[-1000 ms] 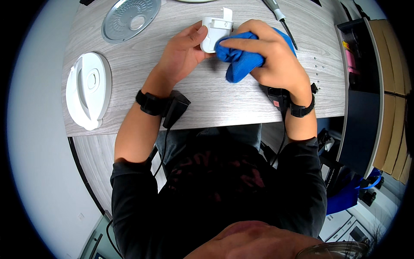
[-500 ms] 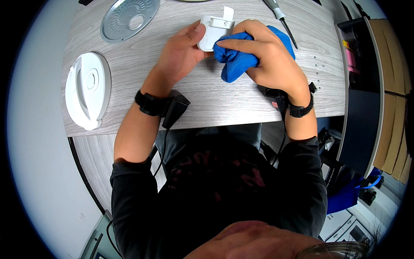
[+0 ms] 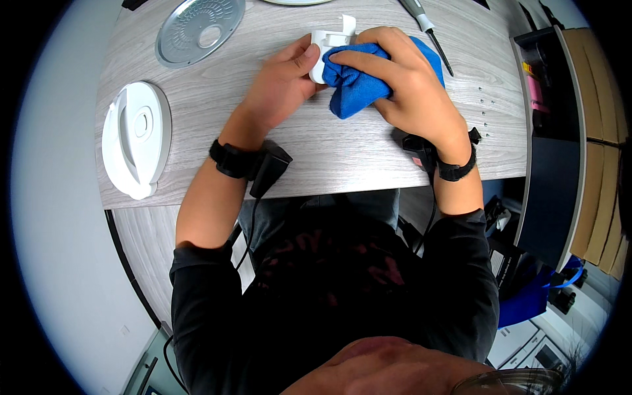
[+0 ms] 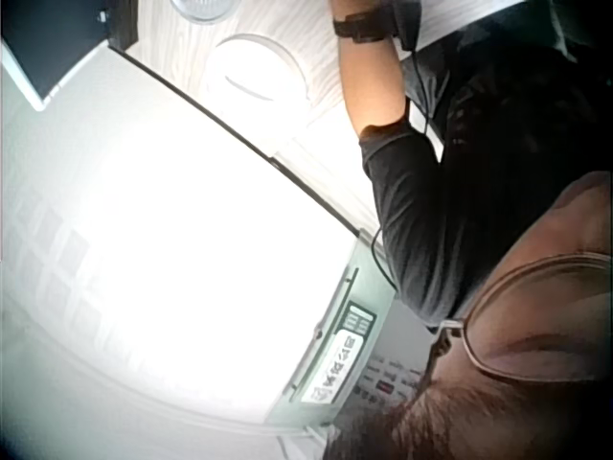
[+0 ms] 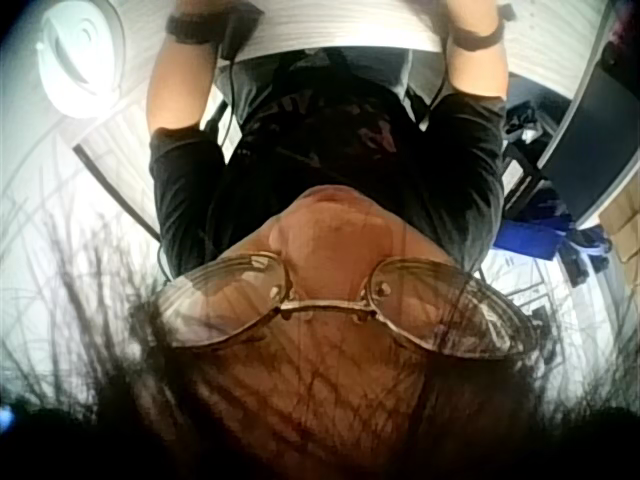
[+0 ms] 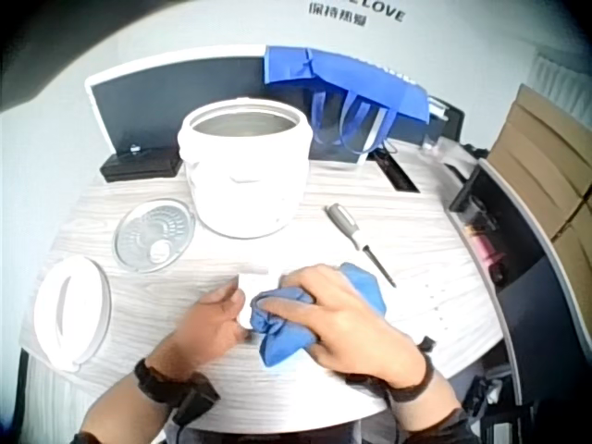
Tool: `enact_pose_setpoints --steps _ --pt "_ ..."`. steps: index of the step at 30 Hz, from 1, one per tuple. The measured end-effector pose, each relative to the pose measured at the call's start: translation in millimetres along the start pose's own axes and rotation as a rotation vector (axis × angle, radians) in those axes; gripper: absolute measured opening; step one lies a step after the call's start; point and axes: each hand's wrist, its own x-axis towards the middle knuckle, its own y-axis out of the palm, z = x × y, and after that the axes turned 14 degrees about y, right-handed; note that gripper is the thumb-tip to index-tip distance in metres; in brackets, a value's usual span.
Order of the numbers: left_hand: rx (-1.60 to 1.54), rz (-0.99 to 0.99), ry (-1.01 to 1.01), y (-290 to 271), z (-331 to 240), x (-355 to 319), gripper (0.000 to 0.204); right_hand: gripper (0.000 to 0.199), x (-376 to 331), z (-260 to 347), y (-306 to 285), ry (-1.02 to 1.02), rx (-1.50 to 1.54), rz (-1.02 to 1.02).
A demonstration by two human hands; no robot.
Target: The person wipes a small white plastic part with a blue cloth, then places a metal mesh lid onto a white appliance base. They use a screwdriver to tighten multiple screws around the lid, then attach a white plastic handle and secure the main lid on top.
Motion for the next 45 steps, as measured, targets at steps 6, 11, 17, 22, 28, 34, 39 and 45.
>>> enact_pose_setpoints --steps 6,11,17,22,28,34,39,45 --pt "0.026 0.071 0.012 2.5 -3.2 -0.2 0.05 0.041 1.6 -2.7 2.7 -0.036 -0.051 -0.027" --pt "0.01 0.019 0.033 7.6 -4.8 -1.3 0.049 0.045 1.3 -4.5 2.8 0.017 -0.081 -0.011" --pt "-0.019 0.062 0.083 -2.3 -0.4 1.1 0.048 0.048 -0.7 -13.7 1.8 0.105 -0.1 0.036" --pt "0.028 0.059 0.078 -1.9 -2.3 1.6 0.05 0.055 -2.5 -16.0 -1.0 0.134 -0.106 0.093" --pt "0.058 0.006 0.048 9.6 -10.0 3.6 0.054 0.053 -3.8 -17.1 -6.6 0.11 -0.086 0.161" --pt "0.028 -0.053 0.051 8.8 -14.2 5.6 0.049 0.065 -5.6 -19.2 -2.9 0.198 -0.055 0.045" --pt "0.146 -0.104 0.13 -2.5 -21.7 8.2 0.048 0.066 -0.5 -24.9 1.8 0.187 -0.081 0.065" --pt "0.118 -0.116 0.211 1.2 -36.5 12.4 0.038 0.075 -4.1 -28.8 6.6 0.271 -0.219 0.265"
